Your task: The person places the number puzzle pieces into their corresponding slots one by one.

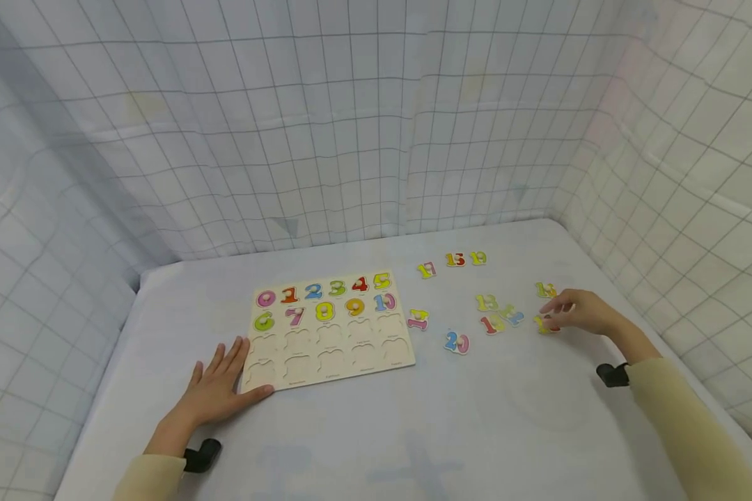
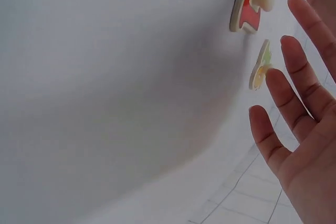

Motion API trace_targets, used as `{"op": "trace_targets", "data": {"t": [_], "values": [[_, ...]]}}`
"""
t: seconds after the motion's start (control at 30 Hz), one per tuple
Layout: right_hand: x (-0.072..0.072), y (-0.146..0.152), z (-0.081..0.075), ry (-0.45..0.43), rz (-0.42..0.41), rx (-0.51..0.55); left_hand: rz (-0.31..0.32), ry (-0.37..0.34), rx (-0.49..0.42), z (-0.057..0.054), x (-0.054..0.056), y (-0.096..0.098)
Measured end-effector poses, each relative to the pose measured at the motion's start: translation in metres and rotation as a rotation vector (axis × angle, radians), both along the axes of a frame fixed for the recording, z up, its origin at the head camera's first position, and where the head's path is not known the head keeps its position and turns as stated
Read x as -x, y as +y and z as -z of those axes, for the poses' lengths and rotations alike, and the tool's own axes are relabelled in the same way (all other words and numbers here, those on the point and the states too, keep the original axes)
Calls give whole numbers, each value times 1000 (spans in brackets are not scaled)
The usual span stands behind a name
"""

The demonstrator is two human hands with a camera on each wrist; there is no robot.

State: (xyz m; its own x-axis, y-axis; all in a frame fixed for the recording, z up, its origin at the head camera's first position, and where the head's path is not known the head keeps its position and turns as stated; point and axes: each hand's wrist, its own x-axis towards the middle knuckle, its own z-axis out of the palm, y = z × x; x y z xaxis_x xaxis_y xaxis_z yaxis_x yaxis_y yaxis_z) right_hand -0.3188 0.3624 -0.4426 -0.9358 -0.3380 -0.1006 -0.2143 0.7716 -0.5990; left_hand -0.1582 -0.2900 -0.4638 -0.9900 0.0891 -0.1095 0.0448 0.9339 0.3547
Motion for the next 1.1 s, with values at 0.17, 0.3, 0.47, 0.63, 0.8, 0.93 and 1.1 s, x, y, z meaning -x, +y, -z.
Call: {"op": "trace_targets", "data": {"t": [0.17,0.3,0.47,0.63,0.8,0.93,1.1], "values": [[-9,9,7,8,28,21,4,-8,8,0,2,-1],[-9,10,11,28,47,27,4,-8,11,0,3,-1],[-7,9,17,40,36,28,4,-6,18,-2,1,0],[-4,10,23,66,9,22,1,-3,18,-3,0,1],[-3,11,27,142,-11,22,1,6,17,-4,2,-1],[-5,9,27,188,-26,24,4,8,13,-3,3,-1],[-9,5,23,228,-41,5,5,-1,6,-1,0,0]]}}
